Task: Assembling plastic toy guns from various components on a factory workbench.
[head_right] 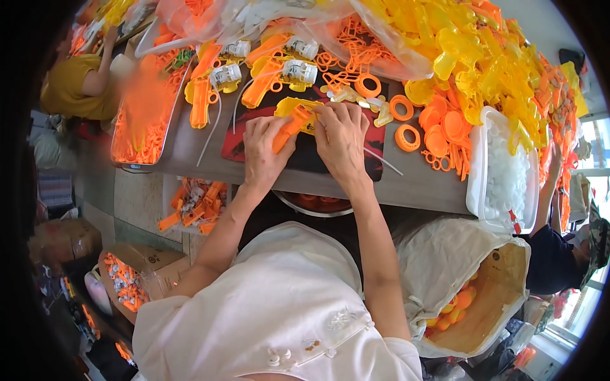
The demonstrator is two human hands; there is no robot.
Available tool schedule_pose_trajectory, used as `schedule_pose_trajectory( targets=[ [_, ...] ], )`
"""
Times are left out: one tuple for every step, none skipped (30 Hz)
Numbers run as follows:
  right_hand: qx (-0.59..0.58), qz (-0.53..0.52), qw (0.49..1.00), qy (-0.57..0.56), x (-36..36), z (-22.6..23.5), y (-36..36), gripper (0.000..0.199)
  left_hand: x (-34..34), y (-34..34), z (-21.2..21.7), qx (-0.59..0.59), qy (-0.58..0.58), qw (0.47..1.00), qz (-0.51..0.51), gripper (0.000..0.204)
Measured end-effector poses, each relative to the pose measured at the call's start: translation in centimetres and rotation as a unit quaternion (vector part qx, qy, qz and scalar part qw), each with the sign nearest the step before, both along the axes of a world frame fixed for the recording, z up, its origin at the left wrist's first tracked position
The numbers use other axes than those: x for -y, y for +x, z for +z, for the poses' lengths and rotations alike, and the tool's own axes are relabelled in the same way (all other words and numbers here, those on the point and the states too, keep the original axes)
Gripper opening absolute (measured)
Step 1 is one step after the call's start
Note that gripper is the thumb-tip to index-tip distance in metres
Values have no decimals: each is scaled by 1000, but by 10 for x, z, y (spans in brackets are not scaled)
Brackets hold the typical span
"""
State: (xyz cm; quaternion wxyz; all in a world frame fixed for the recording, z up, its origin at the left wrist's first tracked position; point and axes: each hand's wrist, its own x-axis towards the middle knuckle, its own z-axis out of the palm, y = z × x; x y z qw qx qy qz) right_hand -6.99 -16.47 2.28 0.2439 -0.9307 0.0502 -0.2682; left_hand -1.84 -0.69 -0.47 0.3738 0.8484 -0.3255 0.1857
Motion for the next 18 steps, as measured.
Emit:
schedule_pose_trajectory(
  targets=[
    [-2,-1,1000,-9,1,-2,1,18,0,1,-3,-18,-23,999,-14,37],
    [-2,0,1000,-8,3,-3,2,18,0,1,-5,-18,-22,1000,-12,37],
    [-8,0,1000,-10,5,-2,3,18,0,1,-6,-23,-38,999,-23,34],
    [-15,-1,1000,-12,6,-1,4,17,1,1,-6,-27,-56,998,-34,32],
    [-15,1,1000,-12,5,-2,6,17,1,1,-7,-28,-55,998,-32,32],
    [-6,1,1000,-26,5,-2,7,17,1,1,-8,-33,-62,997,-32,32],
    [2,0,999,-41,5,-3,7,17,1,0,-9,-40,-70,996,-33,33],
    [1,1,999,-41,6,-3,10,17,2,-1,-9,-41,-69,996,-32,33],
    [-12,13,998,-57,8,-3,14,18,3,0,-8,-40,-71,996,-32,33],
    [-25,26,997,-74,9,-1,18,19,3,2,-7,-37,-74,996,-31,33],
    [-24,27,997,-74,11,1,18,19,2,2,-8,-37,-74,996,-30,33],
    [-50,44,995,-71,14,5,17,19,0,0,-9,-41,-71,996,-29,34],
    [-76,61,993,-69,16,6,17,20,-1,-1,-10,-45,-69,996,-28,34],
    [-76,63,993,-70,16,7,19,20,0,0,-10,-45,-70,996,-26,34],
    [-45,58,996,-55,14,7,22,20,1,1,-8,-46,-77,996,-30,34],
    [-15,53,998,-39,12,6,23,21,0,1,-8,-48,-83,995,-34,34],
    [-17,54,998,-38,12,4,24,21,1,0,-9,-50,-82,995,-33,34],
    [-50,61,997,-25,14,0,26,22,2,0,-9,-53,-82,995,-35,33]
  ],
)
